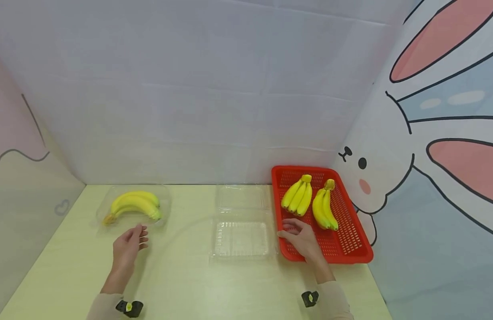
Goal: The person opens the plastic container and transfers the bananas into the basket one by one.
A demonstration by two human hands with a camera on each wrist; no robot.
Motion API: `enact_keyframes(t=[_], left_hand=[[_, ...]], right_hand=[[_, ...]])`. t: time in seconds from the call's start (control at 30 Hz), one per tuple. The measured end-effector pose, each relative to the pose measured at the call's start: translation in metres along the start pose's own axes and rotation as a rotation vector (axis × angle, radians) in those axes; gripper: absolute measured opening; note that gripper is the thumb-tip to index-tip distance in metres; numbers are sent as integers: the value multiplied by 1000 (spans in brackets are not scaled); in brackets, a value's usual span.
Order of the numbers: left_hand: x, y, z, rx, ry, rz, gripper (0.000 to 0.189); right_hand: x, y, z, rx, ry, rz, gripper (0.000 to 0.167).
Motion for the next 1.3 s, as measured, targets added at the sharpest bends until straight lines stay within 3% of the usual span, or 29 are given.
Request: enact_keyframes(t=[0.4,0.73,1.1,1.3], left_hand=[[-10,-16,18,0,46,47,51],[-16,-16,20,38,28,52,51],[-20,-15,29,47,57,50,53],[-23,-15,35,8,52,68,52]], right_hand=[[-2,1,-2,-9,-14,8,48],[1,0,2,23,10,-36,49],[1,-3,1,0,-8,-9,48],[2,-4,1,-18,-19,0,47]])
Point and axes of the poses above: each hand's wrist, its own x-axis away from the middle knuckle, its own z-axis out of the back of the hand, y = z × x, the point moved 4 cm from there along -x, towards the middle knuckle, and after that the axes turned 12 degrees about -x, right-handed, at the moved point
